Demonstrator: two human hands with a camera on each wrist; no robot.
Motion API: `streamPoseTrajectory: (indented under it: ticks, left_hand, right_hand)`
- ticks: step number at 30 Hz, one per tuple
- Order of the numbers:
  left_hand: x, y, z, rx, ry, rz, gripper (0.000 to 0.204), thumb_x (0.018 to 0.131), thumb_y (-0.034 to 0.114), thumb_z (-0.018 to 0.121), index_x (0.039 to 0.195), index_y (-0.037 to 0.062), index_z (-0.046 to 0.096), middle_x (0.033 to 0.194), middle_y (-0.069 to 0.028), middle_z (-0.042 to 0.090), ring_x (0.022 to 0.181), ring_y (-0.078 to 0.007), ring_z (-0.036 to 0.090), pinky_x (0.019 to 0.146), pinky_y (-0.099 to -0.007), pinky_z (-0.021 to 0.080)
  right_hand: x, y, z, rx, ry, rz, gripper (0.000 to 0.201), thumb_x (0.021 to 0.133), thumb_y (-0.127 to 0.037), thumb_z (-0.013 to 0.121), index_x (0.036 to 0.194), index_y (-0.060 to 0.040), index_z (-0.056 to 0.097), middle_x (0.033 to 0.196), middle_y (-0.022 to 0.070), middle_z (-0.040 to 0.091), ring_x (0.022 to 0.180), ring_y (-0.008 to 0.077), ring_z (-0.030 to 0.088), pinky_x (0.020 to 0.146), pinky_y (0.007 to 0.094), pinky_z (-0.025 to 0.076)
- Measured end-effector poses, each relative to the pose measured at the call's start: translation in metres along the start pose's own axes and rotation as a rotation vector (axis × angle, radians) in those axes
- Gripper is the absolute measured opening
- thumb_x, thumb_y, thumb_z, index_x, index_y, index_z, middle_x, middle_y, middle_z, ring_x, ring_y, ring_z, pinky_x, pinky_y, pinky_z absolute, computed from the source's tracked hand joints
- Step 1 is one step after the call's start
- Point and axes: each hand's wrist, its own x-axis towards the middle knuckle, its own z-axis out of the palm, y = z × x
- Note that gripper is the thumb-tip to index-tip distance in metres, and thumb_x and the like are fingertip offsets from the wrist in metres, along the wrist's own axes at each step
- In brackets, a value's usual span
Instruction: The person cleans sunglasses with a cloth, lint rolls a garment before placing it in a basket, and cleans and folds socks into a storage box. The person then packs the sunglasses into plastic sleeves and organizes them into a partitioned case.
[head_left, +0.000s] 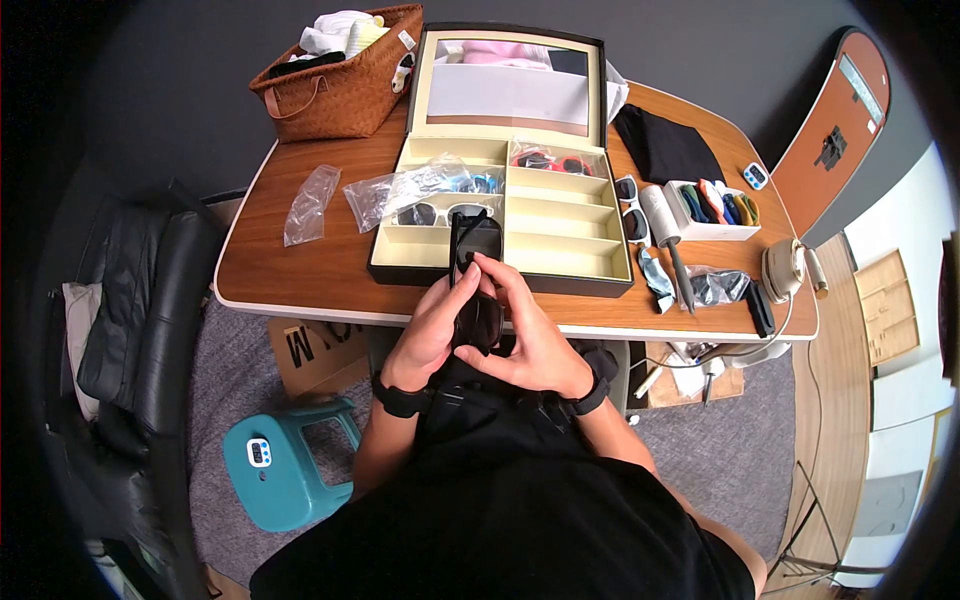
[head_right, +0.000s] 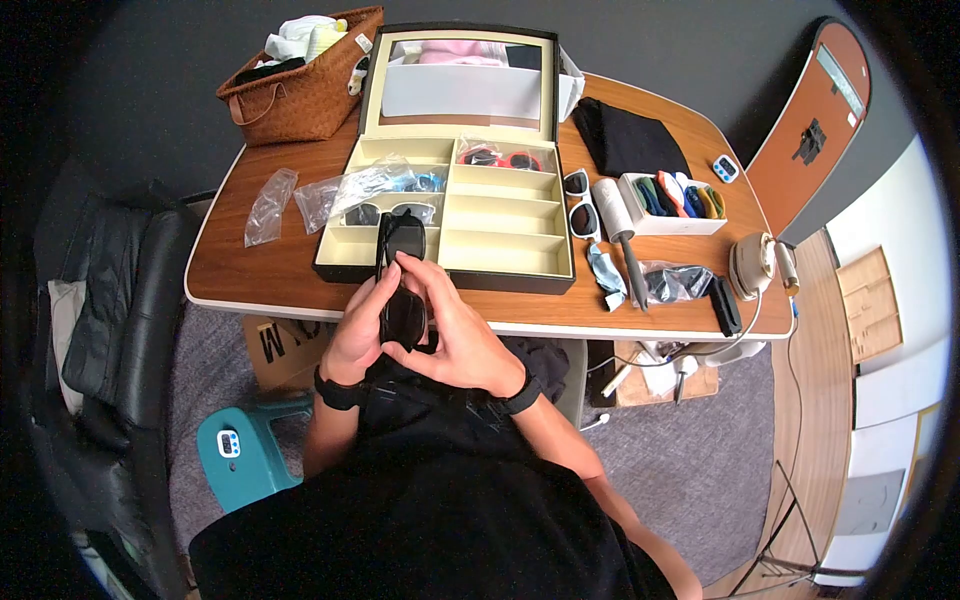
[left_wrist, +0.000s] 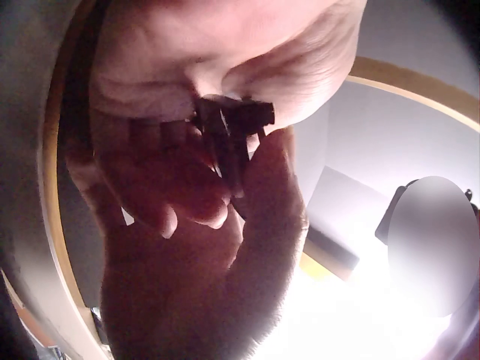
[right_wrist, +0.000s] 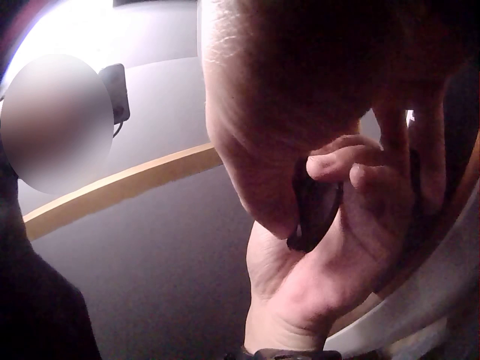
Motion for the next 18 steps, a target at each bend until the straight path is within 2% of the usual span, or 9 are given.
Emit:
streamPoseTrajectory:
  ticks: [2, 10, 12, 18]
  left_hand:
    - [-0.0009, 0.0019, -0.0026, 0.073, -0.012, -0.029, 0.028, 0.103, 0.033, 0.050, 0.097, 0.0069, 0.058, 0.089, 0.0020, 0.056, 0.077, -0.0041, 0.056, 0.066, -0.0203, 0.046]
    - [0.0001, 0.0019, -0.0003, 0.152, -0.021, 0.004, 0.031, 0.102, 0.035, 0.051, 0.096, 0.0061, 0.058, 0.089, 0.0018, 0.058, 0.080, -0.0040, 0.055, 0.070, -0.0206, 0.045]
    - [0.0008, 0.0020, -0.0005, 0.146, -0.011, 0.001, 0.031, 0.102, 0.035, 0.051, 0.096, 0.0061, 0.058, 0.089, 0.0017, 0.058, 0.080, -0.0041, 0.055, 0.070, -0.0206, 0.045]
    - [0.0029, -0.0006, -0.0014, 0.117, -0.018, -0.006, 0.032, 0.103, 0.035, 0.049, 0.095, 0.0060, 0.059, 0.090, 0.0017, 0.058, 0.083, -0.0044, 0.055, 0.073, -0.0213, 0.045]
  right_hand:
    - [0.0005, -0.0025, 0.0003, 0.008, 0.001, 0.017, 0.093, 0.075, -0.018, 0.081, 0.148, -0.0075, 0.025, 0.137, 0.0192, 0.041, 0.126, 0.0339, 0.048, 0.103, 0.0398, 0.043]
    - [-0.0003, -0.0021, 0.0004, -0.010, 0.004, 0.031, 0.093, 0.075, -0.021, 0.082, 0.148, -0.0089, 0.025, 0.134, 0.0192, 0.042, 0.123, 0.0361, 0.051, 0.101, 0.0410, 0.045]
    - [-0.0003, -0.0032, -0.0006, 0.024, -0.029, 0.090, 0.096, 0.075, -0.013, 0.083, 0.150, -0.0044, 0.022, 0.140, 0.0143, 0.039, 0.129, 0.0276, 0.046, 0.110, 0.0415, 0.038]
    - [0.0012, -0.0025, 0.0000, 0.027, -0.013, 0.040, 0.094, 0.076, -0.012, 0.082, 0.149, -0.0038, 0.024, 0.137, 0.0145, 0.041, 0.129, 0.0273, 0.045, 0.111, 0.0409, 0.036]
